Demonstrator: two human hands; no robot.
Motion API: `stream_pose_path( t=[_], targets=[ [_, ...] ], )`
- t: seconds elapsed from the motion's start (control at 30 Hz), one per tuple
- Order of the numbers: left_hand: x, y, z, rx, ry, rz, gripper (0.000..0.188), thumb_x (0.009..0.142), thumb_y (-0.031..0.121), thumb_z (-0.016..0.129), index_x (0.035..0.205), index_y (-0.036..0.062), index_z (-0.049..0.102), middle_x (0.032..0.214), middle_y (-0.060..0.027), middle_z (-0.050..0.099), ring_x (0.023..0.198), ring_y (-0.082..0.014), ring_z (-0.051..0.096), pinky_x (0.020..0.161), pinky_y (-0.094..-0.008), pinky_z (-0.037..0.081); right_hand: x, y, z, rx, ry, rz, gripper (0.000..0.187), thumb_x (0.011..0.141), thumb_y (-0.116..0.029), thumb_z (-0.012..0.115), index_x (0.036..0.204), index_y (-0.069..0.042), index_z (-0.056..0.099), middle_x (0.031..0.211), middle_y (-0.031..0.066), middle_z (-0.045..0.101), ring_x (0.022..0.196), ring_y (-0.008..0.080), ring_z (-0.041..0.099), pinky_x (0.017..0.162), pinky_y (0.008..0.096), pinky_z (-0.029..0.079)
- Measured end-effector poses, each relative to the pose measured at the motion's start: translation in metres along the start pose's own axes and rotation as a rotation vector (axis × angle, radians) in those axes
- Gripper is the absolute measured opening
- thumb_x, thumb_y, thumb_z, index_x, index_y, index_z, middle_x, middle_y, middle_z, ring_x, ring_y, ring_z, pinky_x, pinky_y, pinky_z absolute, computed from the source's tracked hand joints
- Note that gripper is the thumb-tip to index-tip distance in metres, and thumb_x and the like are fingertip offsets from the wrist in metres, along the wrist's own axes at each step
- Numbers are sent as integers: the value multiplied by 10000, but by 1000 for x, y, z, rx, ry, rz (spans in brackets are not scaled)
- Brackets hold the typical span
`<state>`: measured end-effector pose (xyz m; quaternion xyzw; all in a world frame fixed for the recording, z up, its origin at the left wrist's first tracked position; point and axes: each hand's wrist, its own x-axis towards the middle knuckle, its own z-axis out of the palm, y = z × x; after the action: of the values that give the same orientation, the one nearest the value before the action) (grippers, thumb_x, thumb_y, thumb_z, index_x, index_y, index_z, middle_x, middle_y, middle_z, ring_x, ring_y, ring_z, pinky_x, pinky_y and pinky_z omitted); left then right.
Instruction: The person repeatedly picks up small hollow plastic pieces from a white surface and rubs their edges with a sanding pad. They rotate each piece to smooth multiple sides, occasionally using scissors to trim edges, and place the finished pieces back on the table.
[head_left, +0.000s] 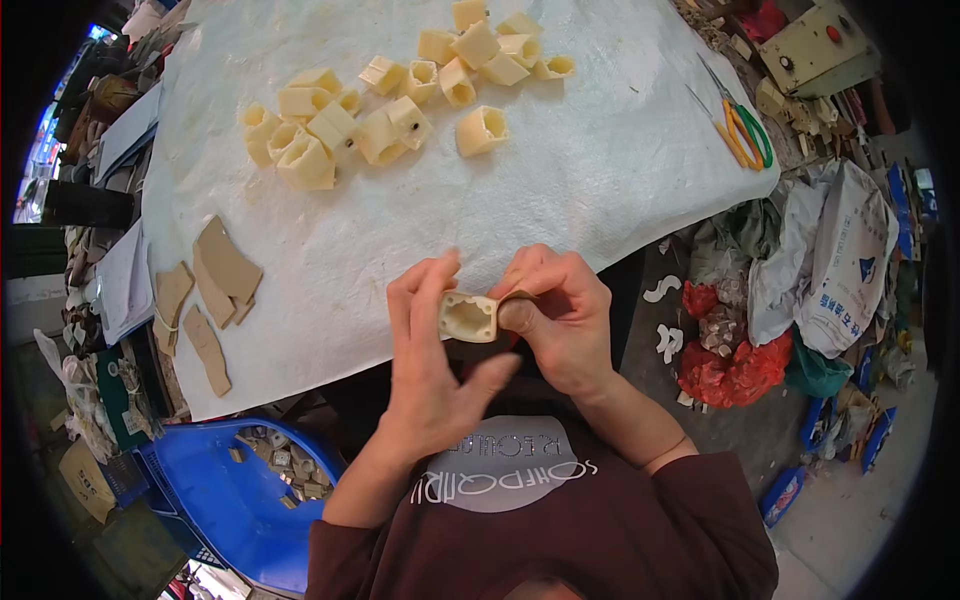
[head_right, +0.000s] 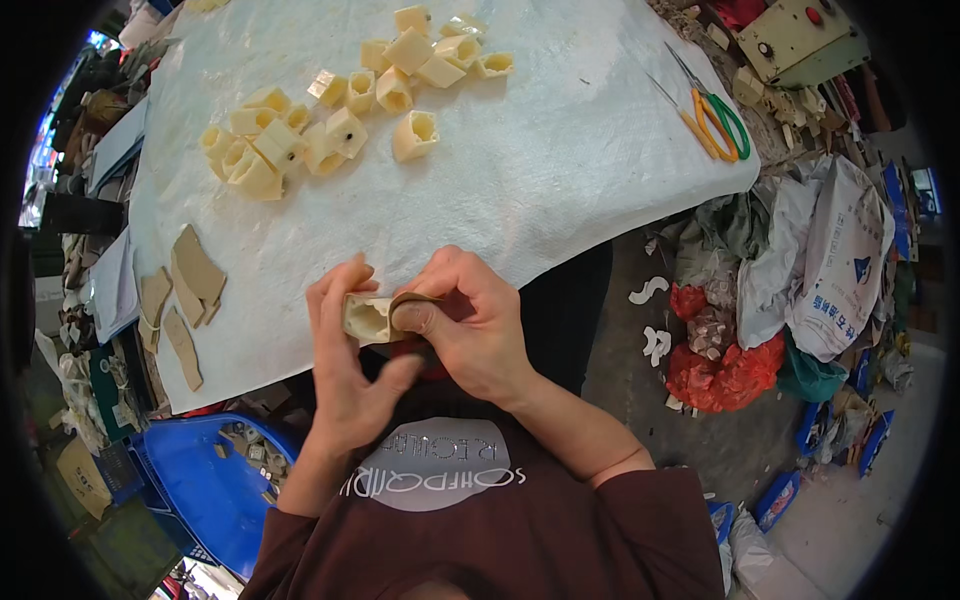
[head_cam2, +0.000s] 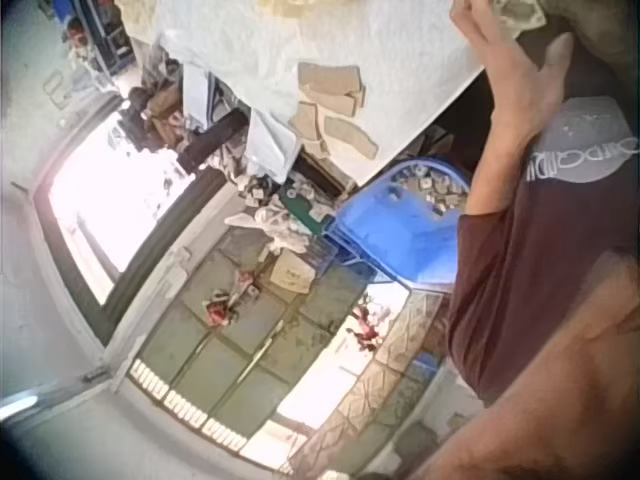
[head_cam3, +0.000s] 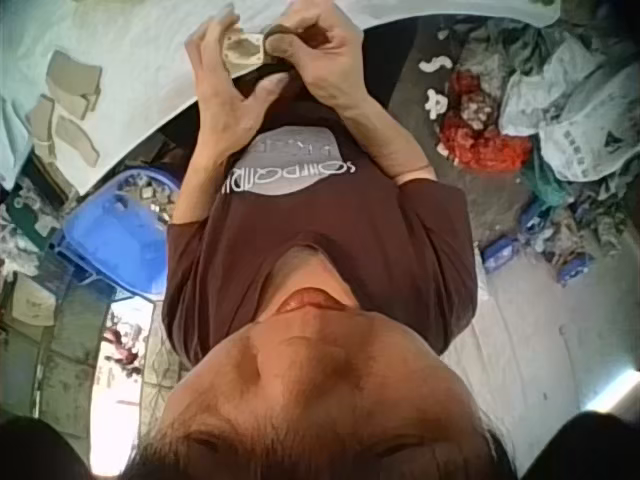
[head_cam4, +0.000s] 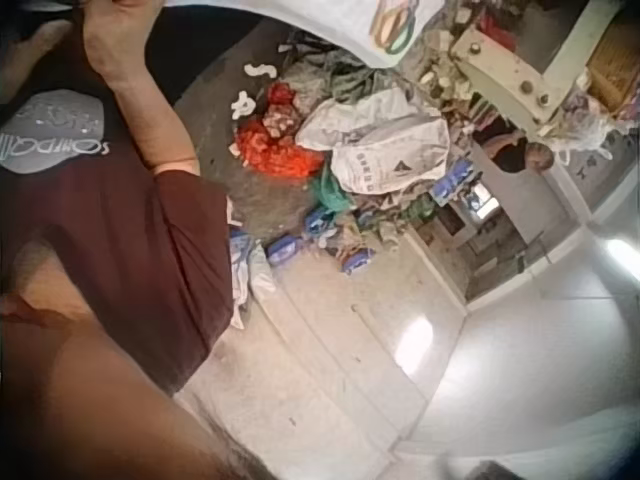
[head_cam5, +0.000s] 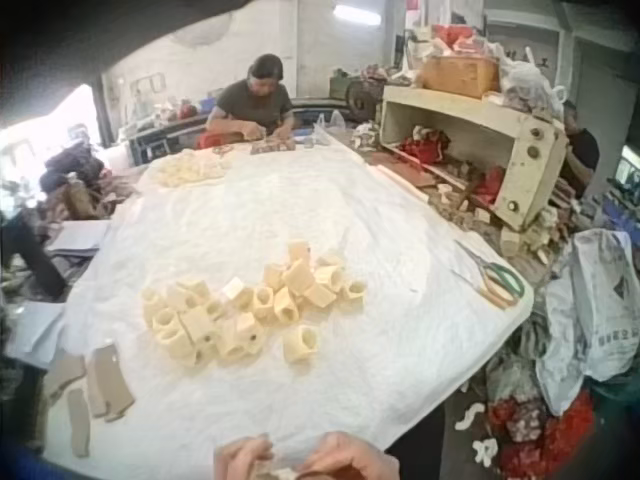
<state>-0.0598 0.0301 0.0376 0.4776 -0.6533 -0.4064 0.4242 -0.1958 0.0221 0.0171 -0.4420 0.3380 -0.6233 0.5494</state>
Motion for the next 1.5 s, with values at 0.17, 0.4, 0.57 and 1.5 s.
stream_pose_path(
  t=[0.17,0.4,0.57,1.5],
  targets=[
    [-4,-12,18,-165,266,15,627,623,-1,756,1175,-18,460,1022,-112,496,928,-212,527,793,-290,449,0,1,1,-83,-3,-37,52,835,-12,585,859,-21,539,836,63,525,730,101,499,650,219,428],
    [0,-11,5,-247,82,85,462,696,-8,717,1110,-29,513,1064,-137,548,941,-211,557,794,-288,475,5,2,-10,-322,-117,-200,117,781,-61,645,802,-64,530,947,66,428,780,121,448,647,217,395],
    [0,-14,3,-243,33,137,427,737,30,696,1122,-14,516,1110,-157,549,1011,-237,557,778,-290,493,5,-7,-9,-244,-193,-76,176,722,-68,695,760,-70,522,944,78,418,833,161,441,718,282,405],
    [-2,-15,19,-168,47,283,421,746,-9,685,1078,17,428,1160,-217,497,1117,-359,508,917,-422,453,-8,-17,-14,-175,-55,152,146,851,-99,586,781,-35,476,802,29,495,692,85,479,533,208,402]
  ],
)
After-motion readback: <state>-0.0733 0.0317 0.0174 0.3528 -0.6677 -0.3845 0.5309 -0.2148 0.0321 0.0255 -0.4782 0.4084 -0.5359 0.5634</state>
